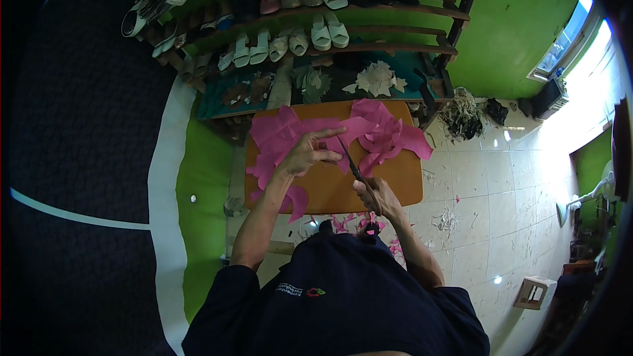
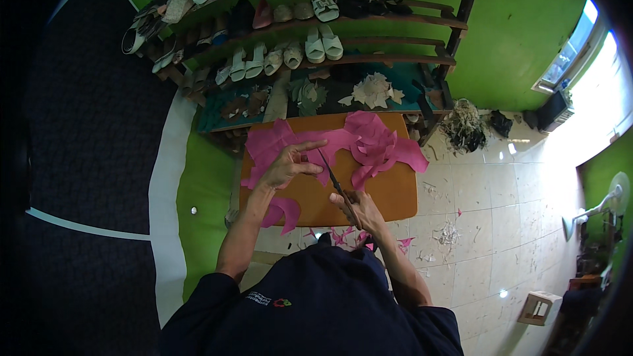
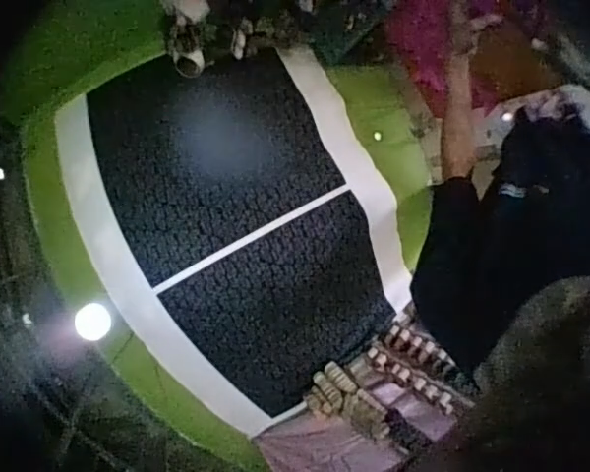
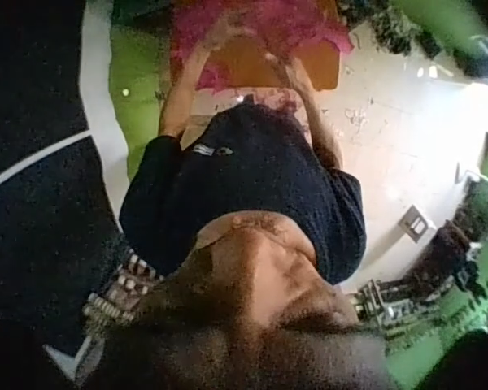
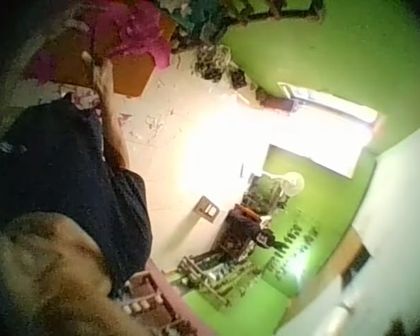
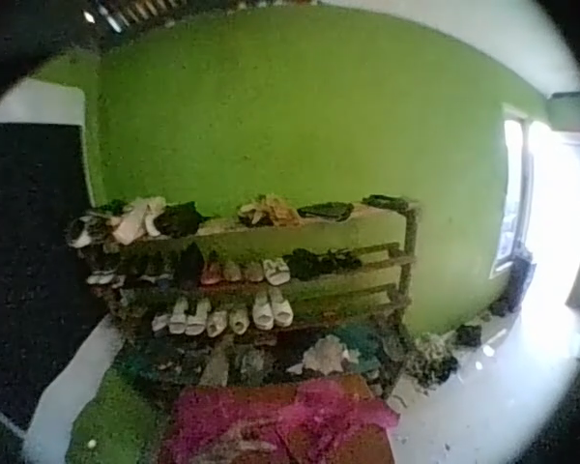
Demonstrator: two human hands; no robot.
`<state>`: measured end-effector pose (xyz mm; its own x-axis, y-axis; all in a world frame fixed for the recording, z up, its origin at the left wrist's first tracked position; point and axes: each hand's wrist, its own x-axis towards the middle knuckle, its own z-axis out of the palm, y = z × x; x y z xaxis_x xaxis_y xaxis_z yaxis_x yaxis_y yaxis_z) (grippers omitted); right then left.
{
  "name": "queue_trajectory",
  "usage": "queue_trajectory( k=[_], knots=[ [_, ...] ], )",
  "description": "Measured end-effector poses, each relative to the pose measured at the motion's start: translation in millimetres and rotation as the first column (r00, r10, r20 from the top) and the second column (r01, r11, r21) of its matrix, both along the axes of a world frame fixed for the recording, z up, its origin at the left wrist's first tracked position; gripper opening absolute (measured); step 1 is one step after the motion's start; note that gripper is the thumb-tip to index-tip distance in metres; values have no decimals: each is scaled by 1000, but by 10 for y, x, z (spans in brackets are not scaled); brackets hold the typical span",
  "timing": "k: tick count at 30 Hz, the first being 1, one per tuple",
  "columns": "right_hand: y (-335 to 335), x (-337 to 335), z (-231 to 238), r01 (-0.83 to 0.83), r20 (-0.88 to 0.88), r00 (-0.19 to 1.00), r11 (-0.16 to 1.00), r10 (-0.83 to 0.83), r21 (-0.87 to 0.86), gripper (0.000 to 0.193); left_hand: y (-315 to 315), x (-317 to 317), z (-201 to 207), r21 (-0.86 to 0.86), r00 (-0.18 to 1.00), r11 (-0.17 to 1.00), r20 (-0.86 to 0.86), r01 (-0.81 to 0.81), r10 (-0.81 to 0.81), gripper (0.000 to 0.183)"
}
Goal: Cutting pink fabric with scissors on a wooden table.
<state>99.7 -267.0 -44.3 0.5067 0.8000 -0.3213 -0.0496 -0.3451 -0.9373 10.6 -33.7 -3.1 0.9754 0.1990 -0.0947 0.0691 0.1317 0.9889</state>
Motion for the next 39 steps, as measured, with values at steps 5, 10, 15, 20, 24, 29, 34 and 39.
queue_trajectory(
  k=[5,10,15,20,24,29,34,39],
  knots=[
    [-9,36,-93,-3,-65,998,999,0,-41,67,31,-12,-46,-8,998,999,-43,34,-35,62],
    [-16,36,-72,13,-59,998,998,-16,-57,59,-36,-15,21,-48,1000,999,3,-18,19,61],
    [-57,33,-53,-6,-25,1000,997,5,-71,60,49,1,-79,-33,1000,999,-14,-26,25,54],
    [-57,-24,32,-42,-116,993,999,39,-27,64,98,5,-35,-18,999,999,15,-32,33,49],
    [-18,-25,-75,-103,-89,990,990,112,95,63,55,11,-11,-29,1000,999,8,14,-14,51],
    [5,-27,-37,-83,-78,993,991,92,108,59,6,10,12,-72,1000,997,16,4,-3,55],
    [18,2,-4,-112,-30,993,988,116,106,60,25,10,-82,-80,1000,997,16,-19,20,56],
    [24,-7,40,-69,-86,993,992,78,102,60,-61,21,-63,-98,996,992,27,-79,82,57]
  ],
)
